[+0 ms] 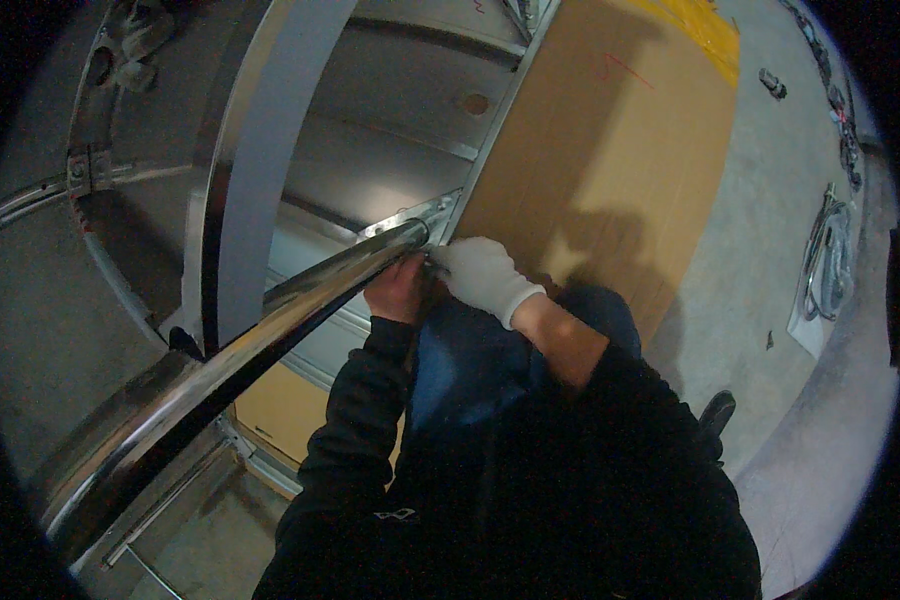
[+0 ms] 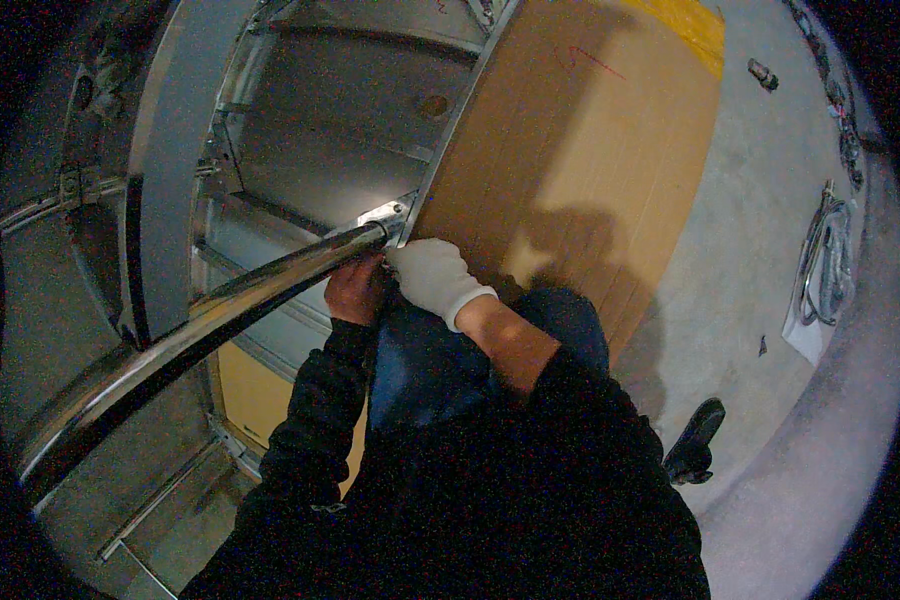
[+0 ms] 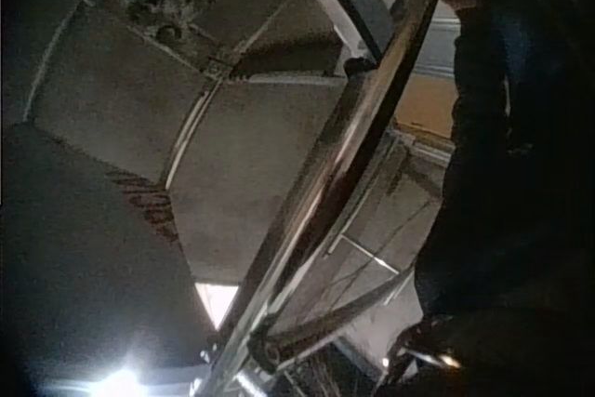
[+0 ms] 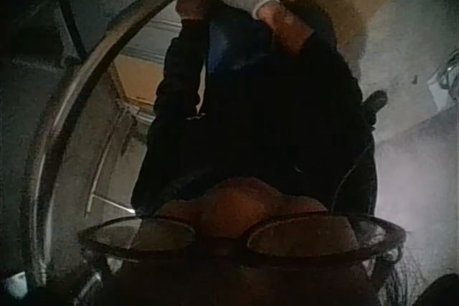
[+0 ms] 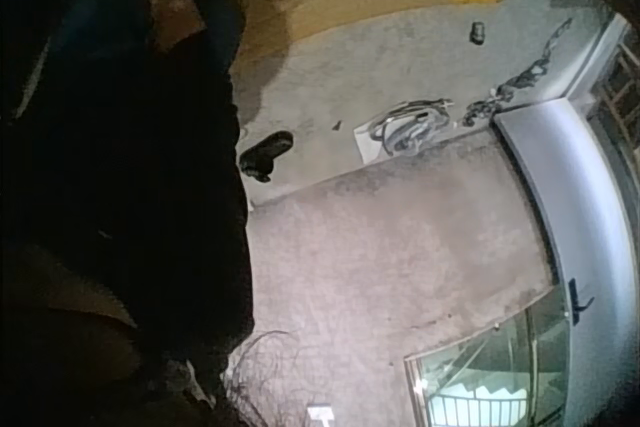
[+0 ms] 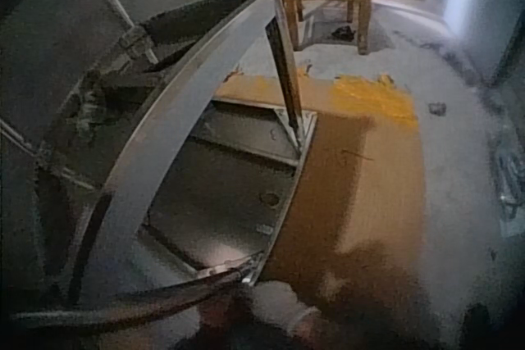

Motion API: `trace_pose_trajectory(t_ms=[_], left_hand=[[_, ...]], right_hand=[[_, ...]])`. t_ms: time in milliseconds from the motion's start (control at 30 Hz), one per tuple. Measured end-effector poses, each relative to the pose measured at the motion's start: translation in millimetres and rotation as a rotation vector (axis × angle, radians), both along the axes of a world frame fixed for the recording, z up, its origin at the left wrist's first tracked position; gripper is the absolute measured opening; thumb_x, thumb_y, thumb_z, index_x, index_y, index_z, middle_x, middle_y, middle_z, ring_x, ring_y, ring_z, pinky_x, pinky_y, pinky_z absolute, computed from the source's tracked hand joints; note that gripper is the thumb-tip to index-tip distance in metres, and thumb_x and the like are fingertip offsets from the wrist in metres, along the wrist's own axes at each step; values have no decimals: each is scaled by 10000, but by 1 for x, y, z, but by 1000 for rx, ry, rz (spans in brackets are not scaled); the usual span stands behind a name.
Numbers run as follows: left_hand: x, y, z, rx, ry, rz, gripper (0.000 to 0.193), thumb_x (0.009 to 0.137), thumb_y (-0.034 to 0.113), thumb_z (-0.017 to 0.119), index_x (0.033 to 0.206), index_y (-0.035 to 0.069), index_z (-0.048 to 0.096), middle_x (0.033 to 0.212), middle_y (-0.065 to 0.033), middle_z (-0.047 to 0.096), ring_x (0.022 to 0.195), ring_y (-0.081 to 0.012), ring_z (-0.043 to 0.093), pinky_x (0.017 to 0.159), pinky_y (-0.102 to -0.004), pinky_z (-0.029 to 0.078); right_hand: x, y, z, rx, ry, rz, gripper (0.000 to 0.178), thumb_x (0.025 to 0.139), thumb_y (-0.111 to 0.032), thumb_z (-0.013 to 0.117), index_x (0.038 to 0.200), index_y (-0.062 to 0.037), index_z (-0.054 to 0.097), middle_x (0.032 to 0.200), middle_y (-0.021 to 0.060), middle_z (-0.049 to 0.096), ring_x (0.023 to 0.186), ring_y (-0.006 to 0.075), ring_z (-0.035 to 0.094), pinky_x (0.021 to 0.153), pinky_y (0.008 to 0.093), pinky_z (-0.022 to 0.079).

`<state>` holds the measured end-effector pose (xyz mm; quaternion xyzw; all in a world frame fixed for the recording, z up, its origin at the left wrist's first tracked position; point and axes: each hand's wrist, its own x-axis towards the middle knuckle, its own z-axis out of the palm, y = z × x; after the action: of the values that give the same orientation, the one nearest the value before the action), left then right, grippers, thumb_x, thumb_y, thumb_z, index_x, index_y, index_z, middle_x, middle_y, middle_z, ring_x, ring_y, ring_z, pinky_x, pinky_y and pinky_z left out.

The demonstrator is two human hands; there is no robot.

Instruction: The person sits on the floor and uses a wrench to tighten bolts on a large metal frame. They repeatedly adjust the tool and reposition their hands to secure fasteners along the frame's edge.

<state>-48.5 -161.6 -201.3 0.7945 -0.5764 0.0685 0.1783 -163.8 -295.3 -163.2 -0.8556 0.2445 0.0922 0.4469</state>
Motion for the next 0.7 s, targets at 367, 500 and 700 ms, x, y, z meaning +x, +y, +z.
trace_pose_trajectory(t_ms=[367, 500, 700], left_hand=[[-4, 0, -2, 29, 125, 68, 217, 744, 141, 619, 956, 180, 647, 934, -81, 648, 859, -283, 614, 763, -362, 494], [-16, -2, 14, 124, 421, 196, 216, 779, 166, 610, 982, 106, 649, 928, -114, 645, 863, -287, 610, 778, -348, 482], [-15, 0, 15, 24, 812, 364, 239, 792, 199, 619, 961, 35, 660, 913, -139, 652, 839, -242, 622, 796, -316, 465]], right_hand=[[-1, 11, -4, 181, -32, -213, 236, 785, -240, 526, 918, -71, 624, 843, 183, 615, 812, 376, 580, 718, 462, 461], [-4, 15, -13, 141, -12, -227, 221, 781, -228, 519, 885, -64, 624, 814, 183, 613, 797, 373, 581, 707, 465, 461], [2, 20, 3, 65, 28, -205, 195, 776, -212, 517, 846, -57, 614, 781, 180, 612, 777, 368, 584, 685, 475, 458]])
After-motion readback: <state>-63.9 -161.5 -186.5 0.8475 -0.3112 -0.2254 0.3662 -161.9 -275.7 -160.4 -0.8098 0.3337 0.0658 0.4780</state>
